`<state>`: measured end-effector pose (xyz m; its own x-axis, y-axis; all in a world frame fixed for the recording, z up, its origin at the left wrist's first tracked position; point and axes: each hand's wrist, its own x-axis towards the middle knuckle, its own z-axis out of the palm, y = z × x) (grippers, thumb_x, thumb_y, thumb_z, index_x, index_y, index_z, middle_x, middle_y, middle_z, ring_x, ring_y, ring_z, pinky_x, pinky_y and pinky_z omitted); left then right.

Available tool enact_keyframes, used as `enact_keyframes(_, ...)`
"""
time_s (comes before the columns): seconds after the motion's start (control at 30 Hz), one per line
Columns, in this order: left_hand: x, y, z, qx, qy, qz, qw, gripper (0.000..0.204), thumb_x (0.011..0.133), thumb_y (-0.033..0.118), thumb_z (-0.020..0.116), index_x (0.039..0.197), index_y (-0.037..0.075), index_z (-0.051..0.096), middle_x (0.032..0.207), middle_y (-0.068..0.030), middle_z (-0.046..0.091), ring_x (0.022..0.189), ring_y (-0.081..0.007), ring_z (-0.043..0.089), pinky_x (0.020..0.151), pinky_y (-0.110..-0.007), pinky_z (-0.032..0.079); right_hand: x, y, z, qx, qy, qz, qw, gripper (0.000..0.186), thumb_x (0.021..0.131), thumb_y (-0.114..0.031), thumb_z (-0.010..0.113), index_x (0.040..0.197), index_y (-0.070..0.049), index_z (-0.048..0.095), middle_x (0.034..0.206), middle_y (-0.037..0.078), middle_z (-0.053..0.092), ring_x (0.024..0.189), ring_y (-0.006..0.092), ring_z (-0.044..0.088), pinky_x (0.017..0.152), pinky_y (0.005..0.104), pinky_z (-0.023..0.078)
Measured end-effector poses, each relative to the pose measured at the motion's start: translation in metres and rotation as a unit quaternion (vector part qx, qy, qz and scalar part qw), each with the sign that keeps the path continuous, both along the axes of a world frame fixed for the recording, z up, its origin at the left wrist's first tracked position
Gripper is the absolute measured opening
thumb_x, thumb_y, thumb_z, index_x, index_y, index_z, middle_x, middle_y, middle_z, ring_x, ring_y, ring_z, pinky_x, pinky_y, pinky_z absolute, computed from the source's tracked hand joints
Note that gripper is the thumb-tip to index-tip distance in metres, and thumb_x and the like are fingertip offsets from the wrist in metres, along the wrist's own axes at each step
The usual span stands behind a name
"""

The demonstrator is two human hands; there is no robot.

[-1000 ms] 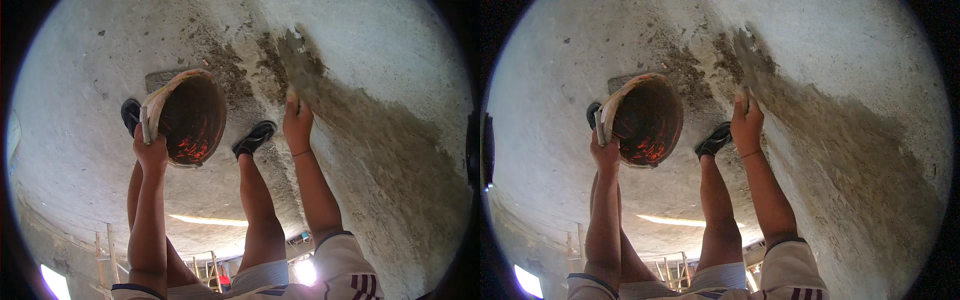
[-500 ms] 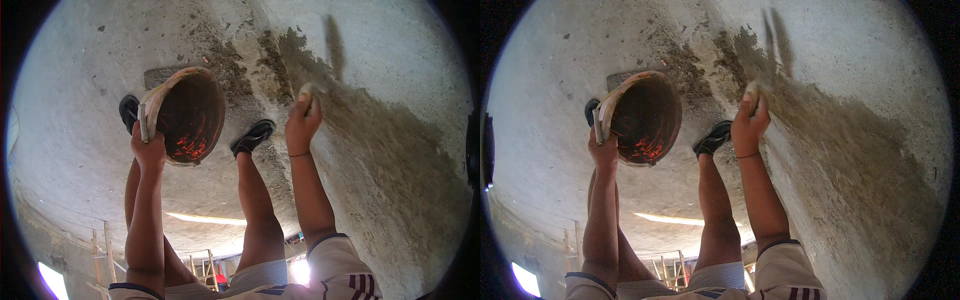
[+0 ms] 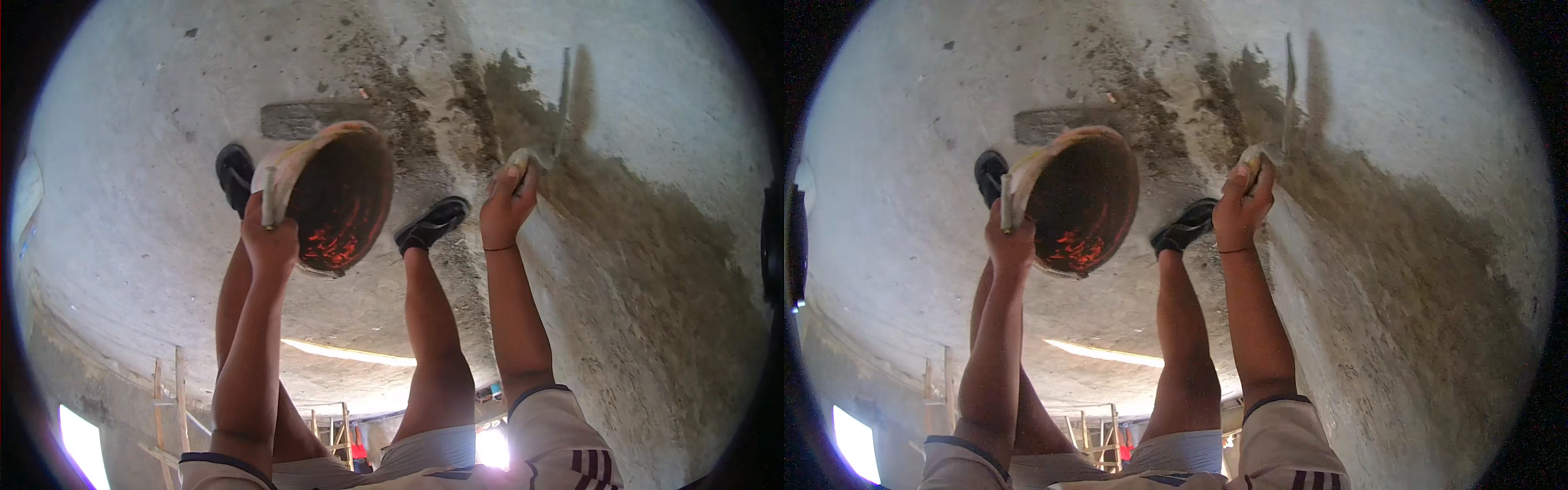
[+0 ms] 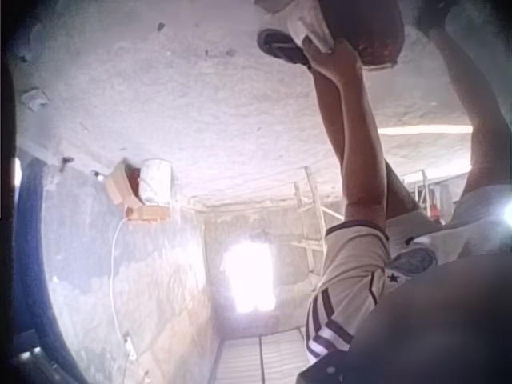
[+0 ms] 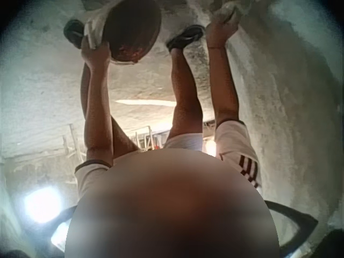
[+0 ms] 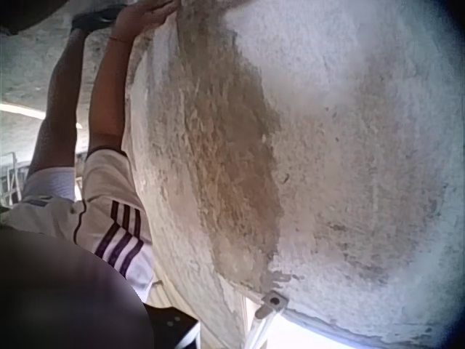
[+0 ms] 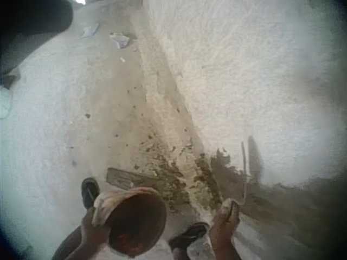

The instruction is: The person scoops mortar from a bucket using a trowel and spreads it onto the wall.

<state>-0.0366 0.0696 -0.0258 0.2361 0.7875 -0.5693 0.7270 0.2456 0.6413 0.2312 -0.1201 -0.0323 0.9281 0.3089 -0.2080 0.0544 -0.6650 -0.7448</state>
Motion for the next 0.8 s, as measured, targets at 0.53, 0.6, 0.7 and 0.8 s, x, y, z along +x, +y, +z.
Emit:
enact_keyframes(0.53, -0.039, 0.052, 0.003, 0.018, 0.012, 0.343, 0.939, 0.046, 0.065, -0.002, 0.054, 0.112, -0.006, 0.054, 0.092, -0.0079, 0.06, 0.077, -0.0167, 0.058, 0.07, -0.027, 0.047, -0.109, 0.064, -0.058, 0.033, 0.22, 0.299, 0.928, 0.028, 0.083, -0.022, 0.066, 0.105, -0.005, 0.062, 0.086, 0.016, 0.064, 0.074, 0.0325, 0.063, 0.067, 0.0421, 0.048)
enact_keyframes(0.6, -0.041, 0.053, -0.001, 0.015, -0.004, 0.302, 0.953, 0.052, 0.065, -0.002, 0.054, 0.116, -0.007, 0.052, 0.098, -0.0092, 0.059, 0.082, -0.0177, 0.058, 0.072, -0.028, 0.047, -0.096, 0.092, -0.022, -0.05, 0.186, 0.414, 0.89, 0.026, 0.082, -0.02, 0.066, 0.104, -0.005, 0.063, 0.079, 0.014, 0.064, 0.071, 0.0289, 0.064, 0.065, 0.0397, 0.049)
enact_keyframes(0.7, -0.038, 0.062, 0.01, 0.026, 0.002, 0.266, 0.964, 0.049, 0.064, -0.003, 0.054, 0.113, -0.005, 0.054, 0.096, -0.0066, 0.057, 0.082, -0.0202, 0.056, 0.075, -0.028, 0.045, -0.1, 0.132, 0.016, -0.116, 0.206, 0.509, 0.828, 0.026, 0.081, -0.021, 0.066, 0.102, -0.007, 0.064, 0.082, 0.014, 0.065, 0.077, 0.0317, 0.063, 0.069, 0.0418, 0.05)
enact_keyframes(0.8, -0.04, 0.062, 0.004, 0.001, -0.031, 0.318, 0.948, 0.053, 0.063, -0.003, 0.054, 0.115, -0.007, 0.053, 0.097, -0.0077, 0.058, 0.083, -0.019, 0.057, 0.074, -0.027, 0.046, -0.092, 0.136, 0.009, -0.044, 0.181, 0.53, 0.827, 0.024, 0.082, -0.022, 0.065, 0.102, -0.008, 0.065, 0.083, 0.014, 0.066, 0.082, 0.0301, 0.063, 0.072, 0.041, 0.05)
